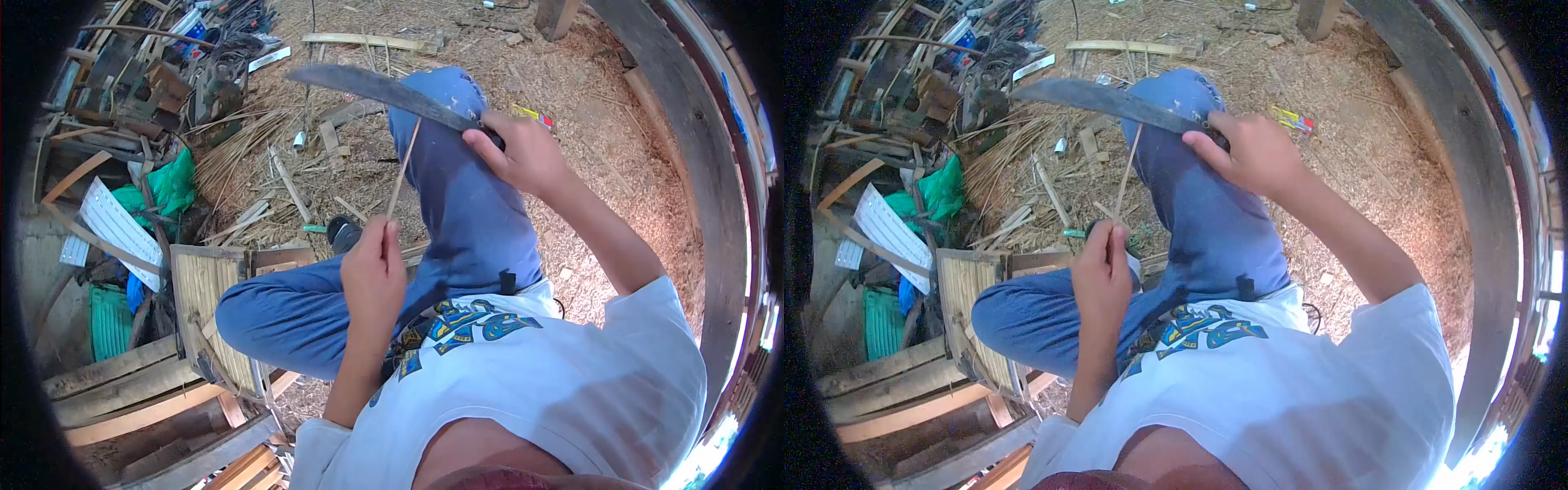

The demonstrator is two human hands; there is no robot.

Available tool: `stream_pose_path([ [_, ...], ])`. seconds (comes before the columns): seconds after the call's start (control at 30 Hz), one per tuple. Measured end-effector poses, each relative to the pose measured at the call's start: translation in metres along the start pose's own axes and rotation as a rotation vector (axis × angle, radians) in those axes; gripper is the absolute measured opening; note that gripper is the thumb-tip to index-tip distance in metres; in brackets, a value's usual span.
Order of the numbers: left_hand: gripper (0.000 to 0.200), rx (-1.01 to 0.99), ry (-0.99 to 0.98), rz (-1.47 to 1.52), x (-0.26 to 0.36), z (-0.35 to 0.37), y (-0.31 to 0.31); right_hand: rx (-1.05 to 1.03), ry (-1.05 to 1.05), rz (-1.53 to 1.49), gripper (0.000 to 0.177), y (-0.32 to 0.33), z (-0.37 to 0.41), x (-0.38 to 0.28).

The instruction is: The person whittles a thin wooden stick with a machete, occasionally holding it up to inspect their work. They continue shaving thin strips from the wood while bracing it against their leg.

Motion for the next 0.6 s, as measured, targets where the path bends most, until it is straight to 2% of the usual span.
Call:
stream_pose_path([
  [0.2,0.027,-0.066,-0.098,0.036,0.024,-0.030,-0.026,-0.071,0.163,0.168,0.054,0.004,0.007,-0.027],
  [0.27,0.028,-0.072,-0.111,0.117,0.019,-0.033,-0.029,-0.109,0.134,0.178,0.056,0.003,0.004,-0.022],
  [0.33,0.029,-0.139,-0.048,0.157,0.010,-0.031,-0.030,-0.142,0.107,0.195,0.056,-0.003,0.000,-0.016],
  [0.5,0.027,-0.246,0.083,0.224,-0.009,-0.002,-0.010,-0.122,-0.037,0.025,0.057,-0.007,-0.009,0.007],
  [0.6,0.030,-0.172,0.292,0.580,-0.030,0.023,0.019,-0.150,-0.113,-0.081,0.060,-0.006,-0.011,0.015],
])
Point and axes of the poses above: each hand's wrist, its own z-axis away from the middle knuckle, its own y-axis out of the back of the hand, x = y × z, the point moved 9 cm from there along -z, towards the middle knuckle, and after that the axes turned 3 degrees about z, right-handed, at the moved point
